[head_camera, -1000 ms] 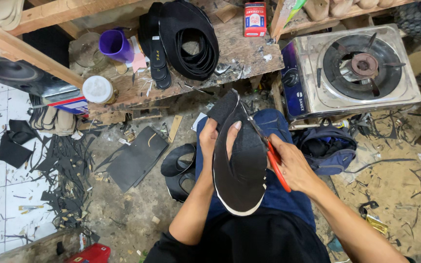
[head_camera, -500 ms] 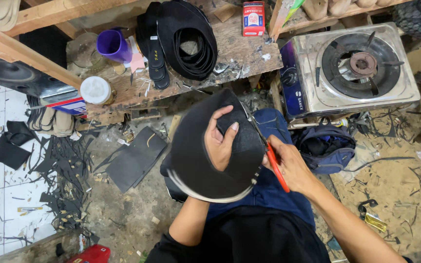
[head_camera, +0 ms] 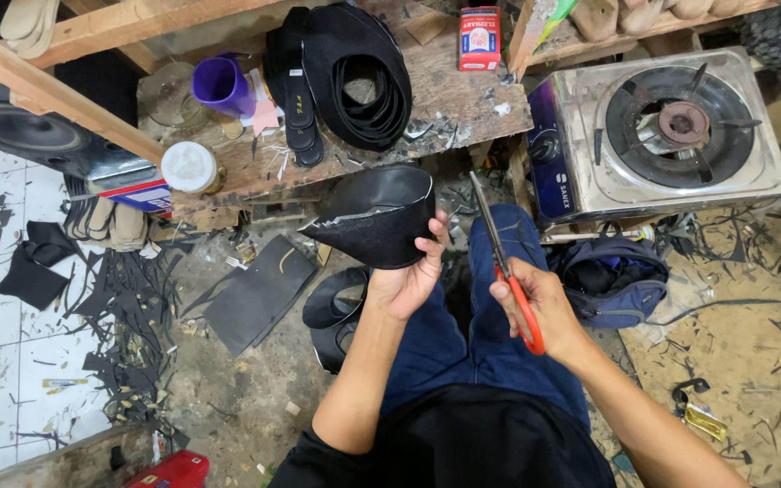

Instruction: The person sits on the floor and uses red-handled scissors to trim the edges of black shoe insoles. They repeatedly pick up insoles from a nearby shelf, cut along the edges, and place the trimmed pieces back on the shelf.

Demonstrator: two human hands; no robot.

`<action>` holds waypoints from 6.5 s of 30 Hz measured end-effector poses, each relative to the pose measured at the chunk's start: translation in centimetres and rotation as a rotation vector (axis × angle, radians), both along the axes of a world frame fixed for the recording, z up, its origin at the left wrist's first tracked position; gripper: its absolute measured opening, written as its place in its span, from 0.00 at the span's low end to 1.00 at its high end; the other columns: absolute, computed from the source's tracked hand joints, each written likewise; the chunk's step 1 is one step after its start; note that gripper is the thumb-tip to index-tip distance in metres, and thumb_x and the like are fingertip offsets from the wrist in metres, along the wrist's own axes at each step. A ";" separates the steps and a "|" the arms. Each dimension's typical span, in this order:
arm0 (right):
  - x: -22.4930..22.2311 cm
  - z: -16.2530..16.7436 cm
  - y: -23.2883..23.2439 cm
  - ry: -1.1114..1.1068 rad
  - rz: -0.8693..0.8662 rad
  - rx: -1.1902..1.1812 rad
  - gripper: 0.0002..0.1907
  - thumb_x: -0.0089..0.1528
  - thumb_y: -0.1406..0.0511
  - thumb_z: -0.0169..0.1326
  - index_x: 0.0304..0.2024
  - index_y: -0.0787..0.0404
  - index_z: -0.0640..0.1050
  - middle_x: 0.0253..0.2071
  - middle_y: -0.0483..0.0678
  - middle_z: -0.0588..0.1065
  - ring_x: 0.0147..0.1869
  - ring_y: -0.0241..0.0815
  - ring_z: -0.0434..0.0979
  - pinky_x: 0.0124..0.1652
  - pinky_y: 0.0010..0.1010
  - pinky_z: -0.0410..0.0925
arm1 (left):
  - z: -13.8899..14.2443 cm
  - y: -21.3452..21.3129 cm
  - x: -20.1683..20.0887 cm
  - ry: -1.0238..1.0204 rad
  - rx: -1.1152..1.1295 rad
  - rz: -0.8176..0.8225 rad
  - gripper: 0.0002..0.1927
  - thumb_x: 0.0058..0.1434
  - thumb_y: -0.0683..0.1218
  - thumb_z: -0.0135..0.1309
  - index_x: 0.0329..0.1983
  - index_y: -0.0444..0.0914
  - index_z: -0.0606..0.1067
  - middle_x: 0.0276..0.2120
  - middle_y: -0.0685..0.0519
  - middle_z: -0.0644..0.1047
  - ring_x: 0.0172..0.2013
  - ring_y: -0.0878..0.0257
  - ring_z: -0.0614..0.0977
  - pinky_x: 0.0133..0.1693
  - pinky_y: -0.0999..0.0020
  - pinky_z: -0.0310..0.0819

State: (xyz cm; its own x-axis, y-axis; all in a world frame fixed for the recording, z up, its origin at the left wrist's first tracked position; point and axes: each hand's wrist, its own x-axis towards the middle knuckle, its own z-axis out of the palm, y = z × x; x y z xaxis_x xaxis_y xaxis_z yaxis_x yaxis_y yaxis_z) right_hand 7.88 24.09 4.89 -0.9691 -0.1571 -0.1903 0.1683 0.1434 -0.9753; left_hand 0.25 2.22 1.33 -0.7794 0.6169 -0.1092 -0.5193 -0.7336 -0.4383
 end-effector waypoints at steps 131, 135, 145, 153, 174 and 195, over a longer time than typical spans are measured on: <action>-1.1 0.8 1.3 0.017 -0.072 -0.017 0.16 0.59 0.60 0.61 0.36 0.65 0.71 0.23 0.50 0.71 0.21 0.39 0.73 0.21 0.29 0.67 | 5.3 2.6 3.4 0.720 -1.259 0.362 0.27 0.65 0.28 0.55 0.68 0.27 0.70 0.55 0.52 0.72 0.56 0.65 0.77 0.60 0.72 0.72; 0.6 -0.4 1.1 0.043 0.088 -0.200 0.20 0.66 0.53 0.53 0.39 0.65 0.72 0.29 0.48 0.72 0.27 0.36 0.75 0.28 0.28 0.71 | 6.7 2.6 2.6 0.709 -1.303 0.424 0.28 0.63 0.28 0.55 0.68 0.29 0.69 0.60 0.51 0.70 0.57 0.63 0.77 0.60 0.70 0.73; 0.9 1.0 -0.1 0.143 0.174 0.028 0.37 0.59 0.36 0.50 0.46 0.63 0.71 0.29 0.45 0.67 0.34 0.38 0.71 0.38 0.32 0.74 | 8.5 2.2 2.1 0.773 -1.470 0.490 0.36 0.61 0.27 0.56 0.73 0.31 0.62 0.64 0.51 0.66 0.59 0.64 0.75 0.60 0.70 0.74; 1.6 -0.3 -0.5 0.084 0.113 -0.012 0.34 0.59 0.37 0.51 0.36 0.61 0.71 0.23 0.43 0.67 0.22 0.32 0.69 0.22 0.25 0.68 | 8.6 2.3 2.2 0.799 -1.485 0.545 0.36 0.61 0.27 0.56 0.73 0.30 0.62 0.63 0.51 0.65 0.61 0.63 0.74 0.62 0.69 0.73; -2.8 -0.8 2.4 0.297 -0.355 -0.312 0.13 0.64 0.71 0.60 0.47 0.63 0.70 0.44 0.47 0.73 0.39 0.38 0.76 0.39 0.29 0.71 | 6.7 2.4 5.6 1.158 -1.820 0.152 0.29 0.57 0.31 0.55 0.64 0.33 0.73 0.59 0.58 0.69 0.37 0.72 0.71 0.40 0.79 0.72; 0.0 -0.3 0.8 0.076 0.116 -0.194 0.28 0.64 0.45 0.51 0.42 0.65 0.73 0.31 0.47 0.70 0.31 0.36 0.73 0.34 0.31 0.77 | 5.9 1.1 1.1 0.765 -1.580 0.601 0.31 0.60 0.26 0.58 0.68 0.27 0.69 0.45 0.58 0.63 0.36 0.77 0.68 0.41 0.84 0.66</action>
